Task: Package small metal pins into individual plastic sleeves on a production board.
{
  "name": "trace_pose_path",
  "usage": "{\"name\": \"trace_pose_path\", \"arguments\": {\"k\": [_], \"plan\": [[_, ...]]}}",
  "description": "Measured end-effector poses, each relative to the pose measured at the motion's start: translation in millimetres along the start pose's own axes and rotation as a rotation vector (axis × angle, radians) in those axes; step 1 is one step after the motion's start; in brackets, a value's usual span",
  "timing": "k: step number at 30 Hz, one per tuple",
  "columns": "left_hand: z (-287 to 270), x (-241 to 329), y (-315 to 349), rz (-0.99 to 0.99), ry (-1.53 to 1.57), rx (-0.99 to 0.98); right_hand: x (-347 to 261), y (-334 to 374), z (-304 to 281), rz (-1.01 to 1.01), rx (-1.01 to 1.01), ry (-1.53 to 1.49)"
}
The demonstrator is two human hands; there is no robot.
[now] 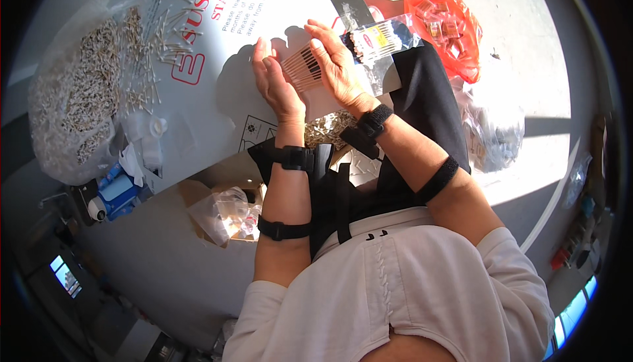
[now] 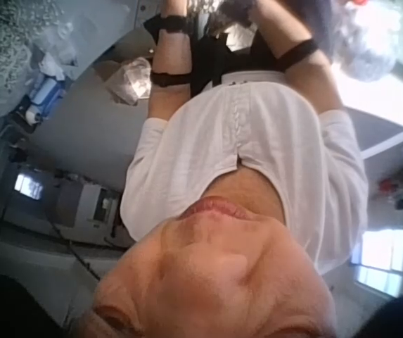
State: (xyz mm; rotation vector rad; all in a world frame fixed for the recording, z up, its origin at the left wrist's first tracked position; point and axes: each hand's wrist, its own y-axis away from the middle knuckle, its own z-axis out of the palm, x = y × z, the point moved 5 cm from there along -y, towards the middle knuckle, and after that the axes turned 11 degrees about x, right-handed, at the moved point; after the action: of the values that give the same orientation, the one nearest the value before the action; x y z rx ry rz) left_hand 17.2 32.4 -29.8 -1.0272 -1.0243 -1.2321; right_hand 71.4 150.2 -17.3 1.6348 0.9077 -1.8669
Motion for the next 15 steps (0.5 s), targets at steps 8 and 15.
{"name": "trace_pose_path", "arguments": {"k": [8,15], "plan": [[-26.0,18.8,2.0,0.343,-0.529,-0.171,7.4,3.2,-11.9,0.178,0.018,-0.172],[-21.5,21.0,25.4,0.518,-1.121,-0.081,10.3,4.8,-13.1,0.061,-0.017,-0.021]]}}
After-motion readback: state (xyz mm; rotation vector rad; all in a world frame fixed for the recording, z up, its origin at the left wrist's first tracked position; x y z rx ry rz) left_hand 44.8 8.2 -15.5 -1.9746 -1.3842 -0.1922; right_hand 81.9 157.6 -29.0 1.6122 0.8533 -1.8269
